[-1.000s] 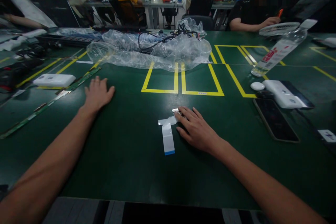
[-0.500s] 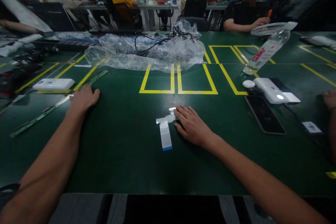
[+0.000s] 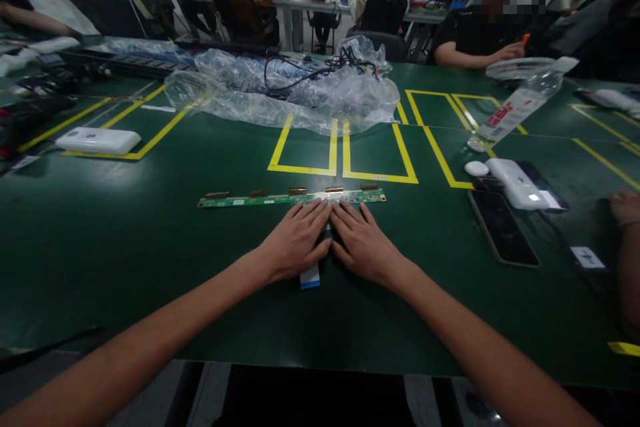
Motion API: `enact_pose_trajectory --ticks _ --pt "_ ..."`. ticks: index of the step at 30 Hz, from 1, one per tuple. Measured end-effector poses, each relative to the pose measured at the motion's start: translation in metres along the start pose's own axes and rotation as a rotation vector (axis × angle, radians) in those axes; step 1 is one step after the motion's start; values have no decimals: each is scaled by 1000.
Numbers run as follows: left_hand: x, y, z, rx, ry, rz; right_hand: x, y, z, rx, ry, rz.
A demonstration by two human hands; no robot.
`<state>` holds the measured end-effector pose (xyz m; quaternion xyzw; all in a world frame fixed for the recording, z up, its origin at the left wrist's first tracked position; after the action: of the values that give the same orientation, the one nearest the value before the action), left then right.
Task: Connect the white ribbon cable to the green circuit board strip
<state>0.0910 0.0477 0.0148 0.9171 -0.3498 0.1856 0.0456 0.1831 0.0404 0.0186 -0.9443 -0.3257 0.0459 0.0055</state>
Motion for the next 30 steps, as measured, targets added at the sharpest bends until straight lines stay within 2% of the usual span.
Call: enact_pose_trajectory --ticks 6,14,18,20,22,23,26,28,30 --pt "-4 2 -6 -42 41 21 2 0 1 -1 -16 13" --pt "-4 2 -8 3 34 46 9 -2 1 49 -83 64" --pt "-3 3 -4 -16 -25 50 15 -1 -5 120 -160 76" --pt "-11 0 -4 -19 -53 41 19 0 -11 168 -213 83" --pt "-34 -5 -11 1 -77 3 23 1 -16 190 -249 97" --pt "-53 -6 -18 20 -91 -43 24 1 -17 189 -258 104" --pt "-135 1 -52 76 -111 -329 25 2 -18 175 -260 104" --pt "-200 28 -79 92 -82 -612 25 3 -18 173 -258 98" --pt "-251 63 -108 135 -98 -766 26 4 -18 172 -256 99"
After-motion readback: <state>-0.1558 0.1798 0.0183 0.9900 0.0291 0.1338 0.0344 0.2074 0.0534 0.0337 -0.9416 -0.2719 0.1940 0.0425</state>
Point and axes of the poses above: each hand's wrist, its own y-axis away from the middle knuckle, its own z-axis out of the palm, x = y × z, the point moved 9 cm from there along -y, towards the middle knuckle, and after that the axes turned 10 degrees about y, right-handed, at the moved point
